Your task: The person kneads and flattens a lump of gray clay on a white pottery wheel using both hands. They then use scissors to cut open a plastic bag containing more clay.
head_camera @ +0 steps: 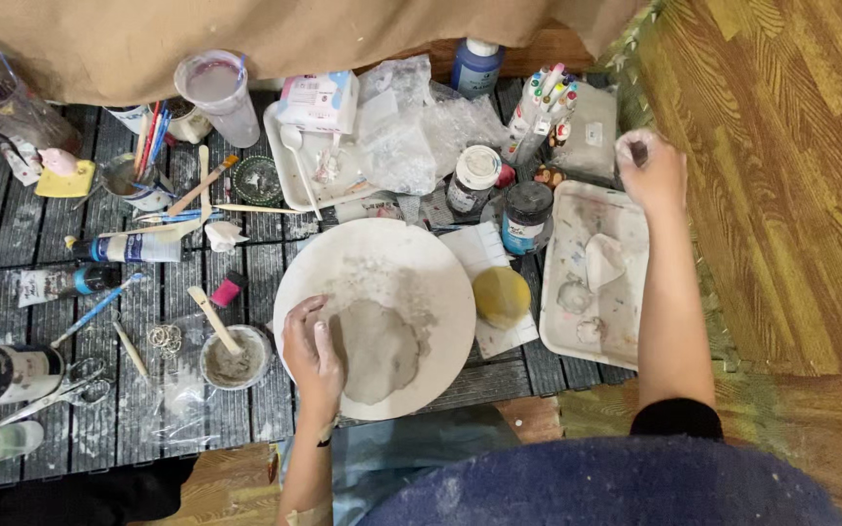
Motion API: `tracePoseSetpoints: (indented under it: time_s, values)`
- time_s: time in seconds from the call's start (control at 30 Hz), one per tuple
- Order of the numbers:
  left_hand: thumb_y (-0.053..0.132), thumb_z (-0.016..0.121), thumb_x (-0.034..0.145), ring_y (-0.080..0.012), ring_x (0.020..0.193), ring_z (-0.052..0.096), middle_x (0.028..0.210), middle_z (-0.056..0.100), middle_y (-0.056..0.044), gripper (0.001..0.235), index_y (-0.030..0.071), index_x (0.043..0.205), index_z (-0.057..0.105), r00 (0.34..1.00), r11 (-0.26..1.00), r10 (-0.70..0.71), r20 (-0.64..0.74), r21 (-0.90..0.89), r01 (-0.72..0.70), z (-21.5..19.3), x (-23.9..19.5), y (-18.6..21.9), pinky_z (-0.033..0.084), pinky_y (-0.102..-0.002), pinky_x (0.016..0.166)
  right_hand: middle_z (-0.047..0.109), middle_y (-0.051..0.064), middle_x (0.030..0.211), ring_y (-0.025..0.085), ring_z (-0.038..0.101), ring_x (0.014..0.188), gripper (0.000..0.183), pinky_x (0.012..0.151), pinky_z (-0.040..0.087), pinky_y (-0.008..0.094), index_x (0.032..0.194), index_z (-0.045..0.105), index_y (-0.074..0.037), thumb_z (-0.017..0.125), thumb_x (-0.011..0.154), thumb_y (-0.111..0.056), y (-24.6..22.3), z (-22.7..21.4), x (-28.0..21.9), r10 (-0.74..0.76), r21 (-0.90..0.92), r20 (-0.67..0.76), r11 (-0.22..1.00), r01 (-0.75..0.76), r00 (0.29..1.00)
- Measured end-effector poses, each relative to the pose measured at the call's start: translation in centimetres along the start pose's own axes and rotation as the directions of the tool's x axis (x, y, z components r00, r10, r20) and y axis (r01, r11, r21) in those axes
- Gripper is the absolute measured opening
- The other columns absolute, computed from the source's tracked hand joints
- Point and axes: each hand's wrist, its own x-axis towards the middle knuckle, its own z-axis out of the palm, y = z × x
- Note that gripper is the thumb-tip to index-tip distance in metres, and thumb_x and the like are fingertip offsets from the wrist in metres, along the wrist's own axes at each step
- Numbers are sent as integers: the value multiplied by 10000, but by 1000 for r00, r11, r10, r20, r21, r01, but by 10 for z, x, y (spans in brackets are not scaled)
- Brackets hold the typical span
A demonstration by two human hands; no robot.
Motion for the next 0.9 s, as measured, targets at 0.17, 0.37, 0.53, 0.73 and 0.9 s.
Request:
tracePoseSetpoints:
  time_s: [0.17, 0.37, 0.53, 0.73, 0.9]
  values:
    - [124, 508, 1028, -340, 1161, 637, 1220, 668, -180, 258, -2, 1231, 604, 1000, 999, -16, 17, 46, 15, 1, -2, -2, 469, -422, 1037, 539, 245, 1420, 423, 525, 1276, 666, 1024, 267, 695, 1311, 580, -61, 838, 868, -486, 71, 62, 56, 232, -364, 117, 915, -176, 966]
    - [97, 514, 1020, -329, 1172, 642, 1219, 671, -186, 255, -14, 1233, 599, 999, 996, -51, 4, 79, 51, 5, 1, 2, 475, -413, 1042, 503, 319, 1447, 420, 510, 1348, 1120, 1131, 405, 414, 1512, 347, 76, 839, 739, -569, 86, 113, 88, 347, -134, 176, 936, -327, 921]
    - [97, 525, 1017, -317, 1179, 643, 1228, 668, -177, 258, -13, 1241, 590, 995, 994, -94, 36, 62, 91, 8, 6, 4, 494, -401, 1036, 380, 305, 1589, 426, 381, 1478, 1204, 1204, 343, 441, 1593, 264, -13, 867, 705, -560, 83, 133, 95, 360, -248, 155, 916, -316, 920]
    - [106, 562, 1001, -311, 1156, 640, 1235, 668, -168, 261, -1, 1236, 599, 990, 990, -132, 53, 58, 129, 9, 7, 6, 504, -400, 1009, 141, 321, 1649, 465, 201, 1520, 1418, 1188, 272, 559, 1647, -18, -242, 887, 627, -632, 55, 152, 108, 645, -386, 121, 731, -562, 755]
    - [117, 593, 992, -305, 1138, 646, 1224, 666, -167, 254, 10, 1222, 608, 986, 986, -160, 55, 64, 156, 11, 9, 8, 507, -385, 965, 241, 292, 1654, 446, 275, 1533, 1394, 1225, 280, 577, 1674, 35, -275, 925, 629, -517, 48, 146, 107, 674, -154, 72, 735, -660, 735]
